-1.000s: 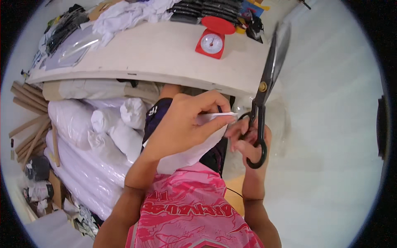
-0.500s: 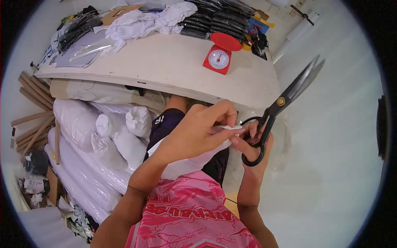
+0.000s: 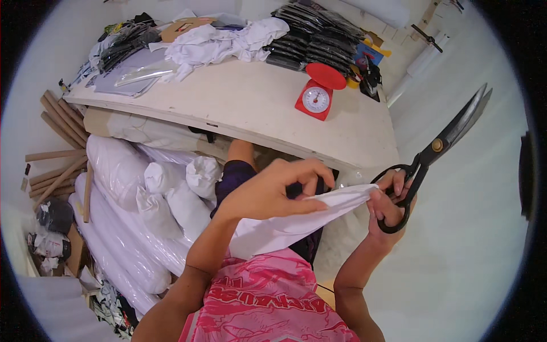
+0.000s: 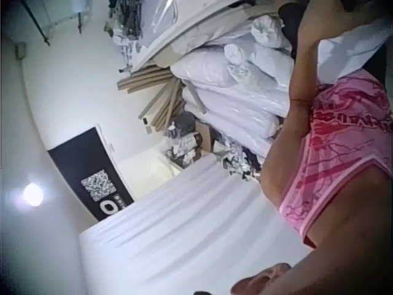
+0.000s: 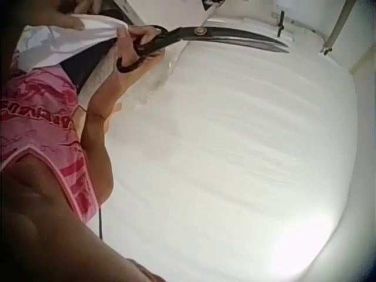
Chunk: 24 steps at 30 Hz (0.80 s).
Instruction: Cutting small pieces of white fabric using large scissors at a workbench.
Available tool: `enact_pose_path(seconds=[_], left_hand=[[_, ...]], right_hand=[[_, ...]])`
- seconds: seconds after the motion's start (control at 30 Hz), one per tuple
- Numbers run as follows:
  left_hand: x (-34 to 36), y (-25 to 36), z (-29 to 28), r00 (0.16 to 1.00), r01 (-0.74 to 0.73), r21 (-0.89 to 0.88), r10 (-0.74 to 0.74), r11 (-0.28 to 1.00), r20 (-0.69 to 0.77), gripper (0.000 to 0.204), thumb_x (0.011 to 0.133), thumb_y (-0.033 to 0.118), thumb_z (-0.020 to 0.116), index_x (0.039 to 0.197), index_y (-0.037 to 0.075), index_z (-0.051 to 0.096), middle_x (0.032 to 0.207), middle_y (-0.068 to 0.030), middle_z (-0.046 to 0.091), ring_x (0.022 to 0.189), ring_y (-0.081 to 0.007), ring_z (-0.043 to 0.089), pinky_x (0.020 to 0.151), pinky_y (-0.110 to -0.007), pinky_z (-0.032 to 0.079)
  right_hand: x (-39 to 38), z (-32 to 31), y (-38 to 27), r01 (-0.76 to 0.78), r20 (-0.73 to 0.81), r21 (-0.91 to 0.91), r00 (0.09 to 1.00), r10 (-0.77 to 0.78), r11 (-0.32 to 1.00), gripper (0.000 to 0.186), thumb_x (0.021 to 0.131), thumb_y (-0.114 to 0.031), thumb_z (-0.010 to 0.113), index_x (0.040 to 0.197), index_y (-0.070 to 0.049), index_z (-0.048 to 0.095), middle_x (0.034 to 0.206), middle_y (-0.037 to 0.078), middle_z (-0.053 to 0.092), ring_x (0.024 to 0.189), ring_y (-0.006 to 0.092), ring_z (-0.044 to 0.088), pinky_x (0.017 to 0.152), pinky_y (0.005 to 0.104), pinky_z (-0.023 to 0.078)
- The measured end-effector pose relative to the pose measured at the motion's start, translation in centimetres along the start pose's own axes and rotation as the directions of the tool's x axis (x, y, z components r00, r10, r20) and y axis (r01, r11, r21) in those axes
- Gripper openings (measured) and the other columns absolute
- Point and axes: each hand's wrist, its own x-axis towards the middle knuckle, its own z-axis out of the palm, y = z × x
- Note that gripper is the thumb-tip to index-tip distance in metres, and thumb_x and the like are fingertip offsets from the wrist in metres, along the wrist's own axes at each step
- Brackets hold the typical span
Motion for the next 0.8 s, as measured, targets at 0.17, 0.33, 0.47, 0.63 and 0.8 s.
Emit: enact_pose_path(seconds=[0.17, 0.33, 0.47, 0.63, 0.8], left_hand=[[0.1, -2.3, 1.2, 0.99, -0.143, 0.188, 0.137, 0.972, 0.042, 0.015, 0.079, 0.008, 0.067, 0.088, -0.002, 0.062, 0.068, -0.01, 0.055, 0.063, -0.02, 0.052, 0.057, -0.029, 0.042], [-0.7, -4.0, 0.2, 0.975, -0.096, 0.436, 0.174, 0.895, -0.142, 0.011, 0.077, 0.003, 0.064, 0.087, -0.002, 0.06, 0.073, -0.0116, 0.051, 0.07, -0.0271, 0.05, 0.062, -0.034, 0.041], [-0.5, -5.8, -0.3, 0.94, -0.071, 0.552, 0.242, 0.831, -0.242, 0.01, 0.077, 0.002, 0.062, 0.085, -0.002, 0.058, 0.079, -0.0117, 0.052, 0.079, -0.0294, 0.051, 0.072, -0.036, 0.04], [-0.5, -8.2, -0.9, 0.854, -0.066, 0.629, 0.37, 0.775, -0.366, 0.01, 0.08, 0.003, 0.061, 0.086, -0.002, 0.055, 0.081, -0.0121, 0.052, 0.082, -0.0308, 0.05, 0.076, -0.035, 0.04], [-1.5, -10.3, -1.6, 0.843, 0.017, 0.579, 0.3, 0.815, -0.447, 0.008, 0.086, 0.005, 0.056, 0.087, -0.002, 0.052, 0.081, -0.0112, 0.052, 0.08, -0.0252, 0.052, 0.075, -0.031, 0.04]], right_hand=[[0.2, 0.8, -0.9, 0.008, 0.022, 0.013, 1.0, -0.009, 1.0, 0.039, 0.064, 0.008, 0.064, 0.08, -0.009, 0.033, 0.069, 0.007, 0.045, 0.039, 0.0061, 0.03, 0.036, 0.019, 0.027], [-0.3, 0.4, -2.1, 0.066, -0.044, -0.004, 0.997, -0.066, 0.998, 0.033, 0.065, 0.01, 0.057, 0.081, -0.008, 0.033, 0.071, 0.006, 0.043, 0.041, 0.0058, 0.029, 0.038, 0.0163, 0.028], [-1.3, -1.9, -3.0, 0.168, -0.115, 0.08, 0.981, -0.158, 0.983, 0.033, 0.067, 0.012, 0.053, 0.081, -0.009, 0.032, 0.071, 0.003, 0.039, 0.044, 0.005, 0.03, 0.038, 0.0153, 0.026], [-1.9, -3.1, -4.8, 0.269, -0.117, 0.137, 0.96, -0.254, 0.953, 0.025, 0.076, 0.004, 0.052, 0.079, -0.011, 0.031, 0.066, -0.004, 0.031, 0.047, 0.0019, 0.025, 0.044, 0.0153, 0.023], [-2.0, -3.9, -6.1, 0.389, -0.109, 0.094, 0.919, -0.379, 0.916, 0.023, 0.079, 0.003, 0.052, 0.08, -0.012, 0.034, 0.068, -0.005, 0.032, 0.047, 0.0, 0.026, 0.044, 0.0136, 0.022]])
